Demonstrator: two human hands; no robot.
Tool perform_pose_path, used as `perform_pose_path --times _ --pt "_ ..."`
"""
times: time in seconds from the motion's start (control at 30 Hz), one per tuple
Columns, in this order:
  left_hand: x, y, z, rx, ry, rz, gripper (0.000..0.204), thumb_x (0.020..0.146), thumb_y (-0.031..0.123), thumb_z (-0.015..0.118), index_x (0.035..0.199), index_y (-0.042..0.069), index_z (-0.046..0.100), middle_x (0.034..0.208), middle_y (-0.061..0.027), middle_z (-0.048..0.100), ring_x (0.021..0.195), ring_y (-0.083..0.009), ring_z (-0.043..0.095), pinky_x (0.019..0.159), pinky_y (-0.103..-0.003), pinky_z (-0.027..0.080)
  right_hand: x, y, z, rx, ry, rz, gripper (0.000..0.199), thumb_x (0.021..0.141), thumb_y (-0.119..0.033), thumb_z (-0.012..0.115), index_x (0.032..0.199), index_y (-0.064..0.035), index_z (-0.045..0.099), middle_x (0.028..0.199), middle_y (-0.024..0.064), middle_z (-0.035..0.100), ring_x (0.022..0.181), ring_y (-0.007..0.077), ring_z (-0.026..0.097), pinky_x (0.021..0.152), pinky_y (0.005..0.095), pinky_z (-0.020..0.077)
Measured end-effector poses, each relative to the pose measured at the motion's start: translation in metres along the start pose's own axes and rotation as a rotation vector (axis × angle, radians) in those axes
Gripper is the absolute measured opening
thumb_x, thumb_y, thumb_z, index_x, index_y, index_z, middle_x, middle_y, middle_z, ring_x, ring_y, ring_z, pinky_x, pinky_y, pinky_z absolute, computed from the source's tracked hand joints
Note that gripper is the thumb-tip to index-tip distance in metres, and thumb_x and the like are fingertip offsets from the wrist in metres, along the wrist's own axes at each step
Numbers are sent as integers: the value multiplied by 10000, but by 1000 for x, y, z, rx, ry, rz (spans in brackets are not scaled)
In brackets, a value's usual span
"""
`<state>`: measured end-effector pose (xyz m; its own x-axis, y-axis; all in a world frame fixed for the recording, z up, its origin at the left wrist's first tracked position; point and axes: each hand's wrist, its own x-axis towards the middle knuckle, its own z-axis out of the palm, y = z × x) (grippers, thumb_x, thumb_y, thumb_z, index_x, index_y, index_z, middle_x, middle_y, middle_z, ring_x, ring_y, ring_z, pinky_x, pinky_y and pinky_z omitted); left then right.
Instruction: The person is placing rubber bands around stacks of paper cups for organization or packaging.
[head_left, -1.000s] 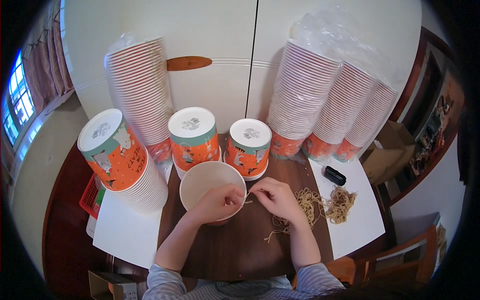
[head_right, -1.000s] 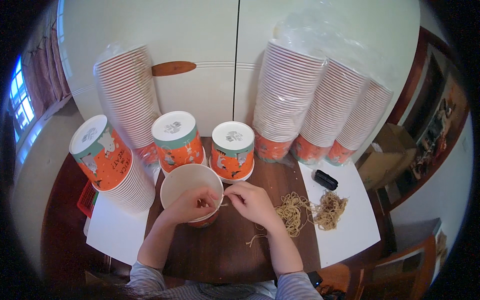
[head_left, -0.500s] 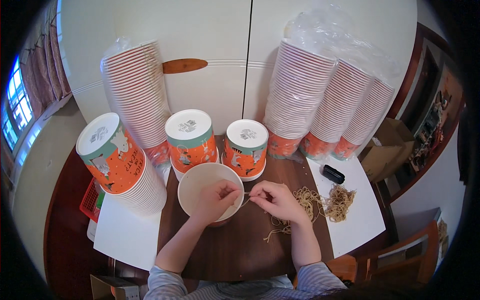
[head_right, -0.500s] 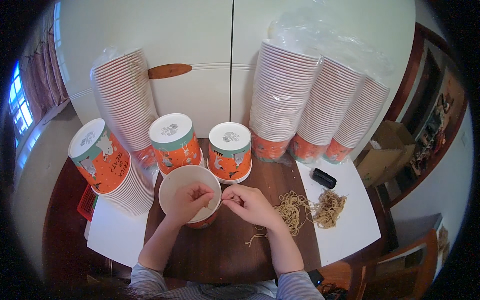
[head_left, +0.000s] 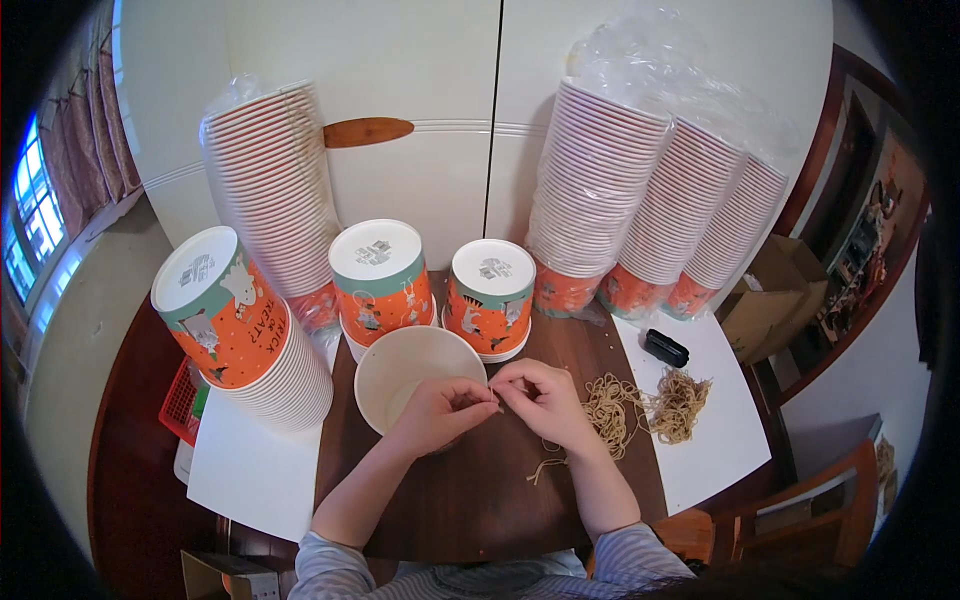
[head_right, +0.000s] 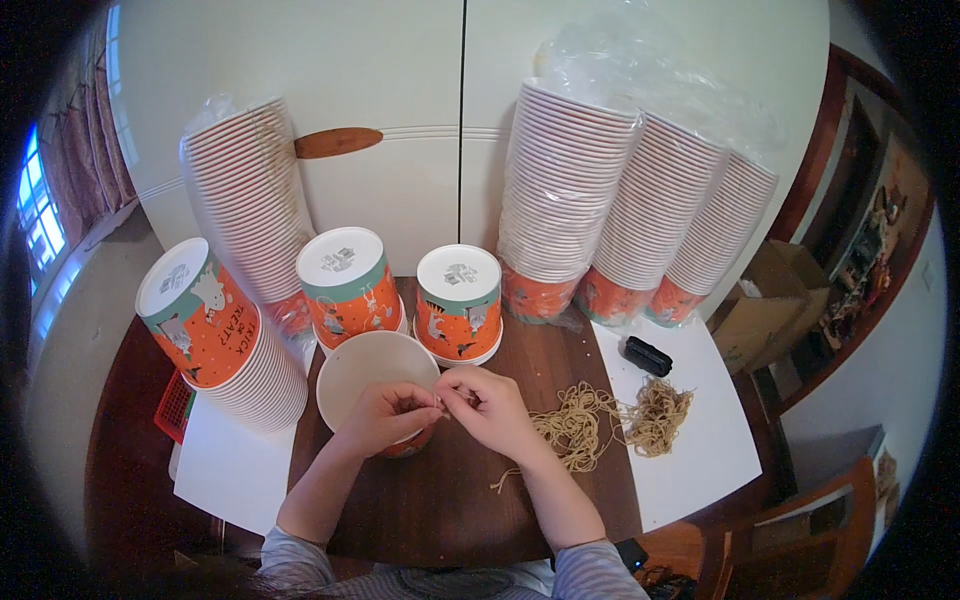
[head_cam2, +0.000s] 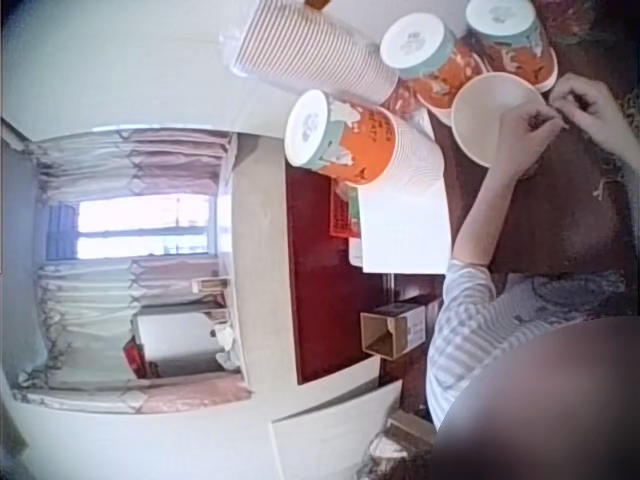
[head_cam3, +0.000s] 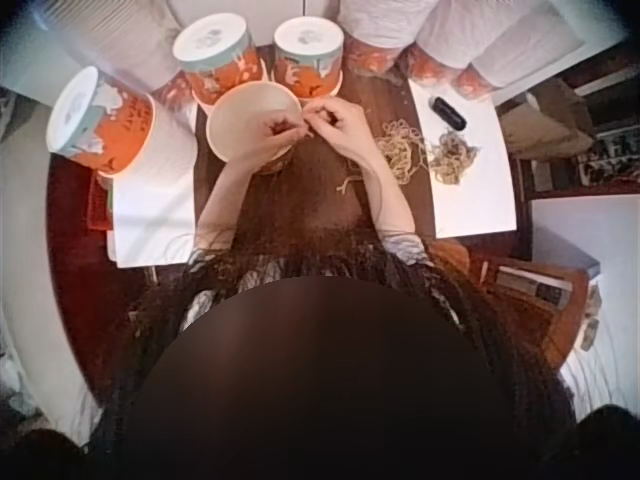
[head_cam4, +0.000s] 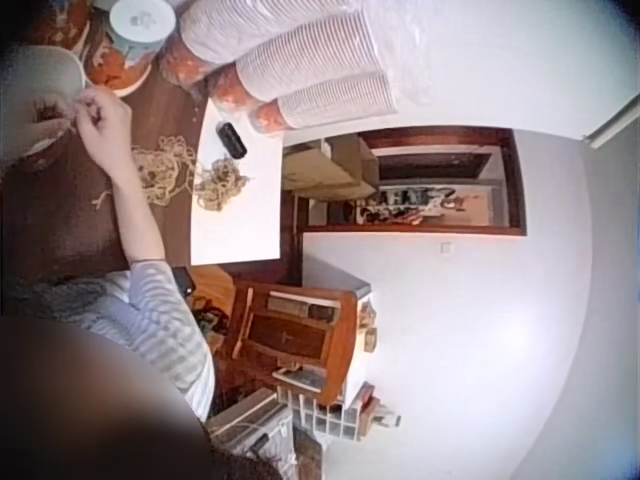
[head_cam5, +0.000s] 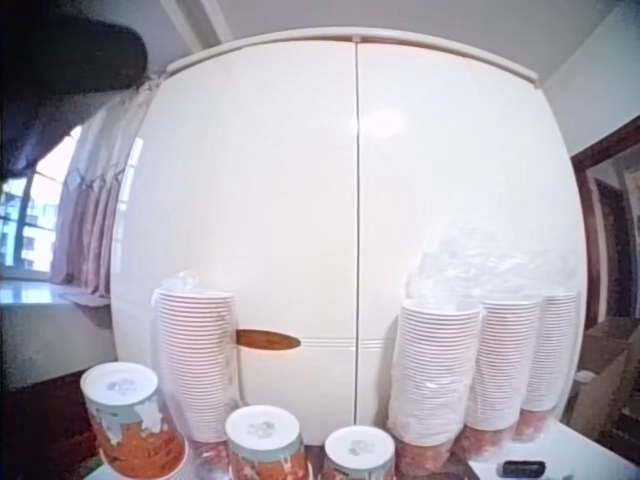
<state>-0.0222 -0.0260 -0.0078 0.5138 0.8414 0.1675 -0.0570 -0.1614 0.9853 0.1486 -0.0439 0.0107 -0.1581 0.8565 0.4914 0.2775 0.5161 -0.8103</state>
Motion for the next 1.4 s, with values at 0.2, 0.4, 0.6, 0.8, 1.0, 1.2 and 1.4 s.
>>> perform_pose_path --times 0.2,0.4,0.6,0.8,1.0,1.2,1.4 --pt "1 2 -8 -1 -3 -51 114 819 90 570 878 -4 592 758 -7 596 697 -47 547 616 -183 439 -1 -5 -8 -98 -79 -60 118 707 -29 620 824 -38 621 855 49 577 643 90 529 534 210 417" --pt "2 3 -11 -13 -29 -52 120 817 90 571 881 -11 580 772 -19 597 706 -54 549 632 -189 439 0 0 -7 -218 -128 -144 144 688 -55 647 831 -42 629 906 68 564 796 178 568 679 266 458" --pt "3 6 -11 20 -58 17 99 818 96 566 859 6 573 761 -3 581 721 -56 534 642 -205 433 0 0 -8 -189 -120 -91 108 691 -67 629 790 -40 597 882 65 556 767 172 569 637 261 460" --pt "4 2 -14 112 -39 -4 102 827 122 553 825 20 546 732 4 564 695 -49 521 636 -201 422 -2 -7 -12 -155 -54 10 82 677 -65 602 739 -47 551 892 76 551 741 181 567 609 262 457" --pt "7 -8 -16 -23 -55 -21 51 831 76 528 851 31 517 779 -2 550 718 -49 519 635 -194 424 -5 -13 -4 -174 -201 -166 103 660 -91 627 746 -70 573 909 59 530 832 209 553 689 290 462" --pt "5 -4 -21 -21 -65 3 65 808 45 561 849 31 513 788 -9 550 731 -64 529 646 -204 438 -8 -21 10 -419 -268 -271 133 666 -113 670 772 -88 595 860 32 508 791 197 553 644 297 472" --pt "3 5 -24 49 -50 16 101 786 38 594 845 32 512 771 -19 566 725 -71 550 627 -207 447 -3 -3 10 -209 -106 -16 236 712 -120 675 872 -62 511 799 62 520 577 140 525 516 255 438"
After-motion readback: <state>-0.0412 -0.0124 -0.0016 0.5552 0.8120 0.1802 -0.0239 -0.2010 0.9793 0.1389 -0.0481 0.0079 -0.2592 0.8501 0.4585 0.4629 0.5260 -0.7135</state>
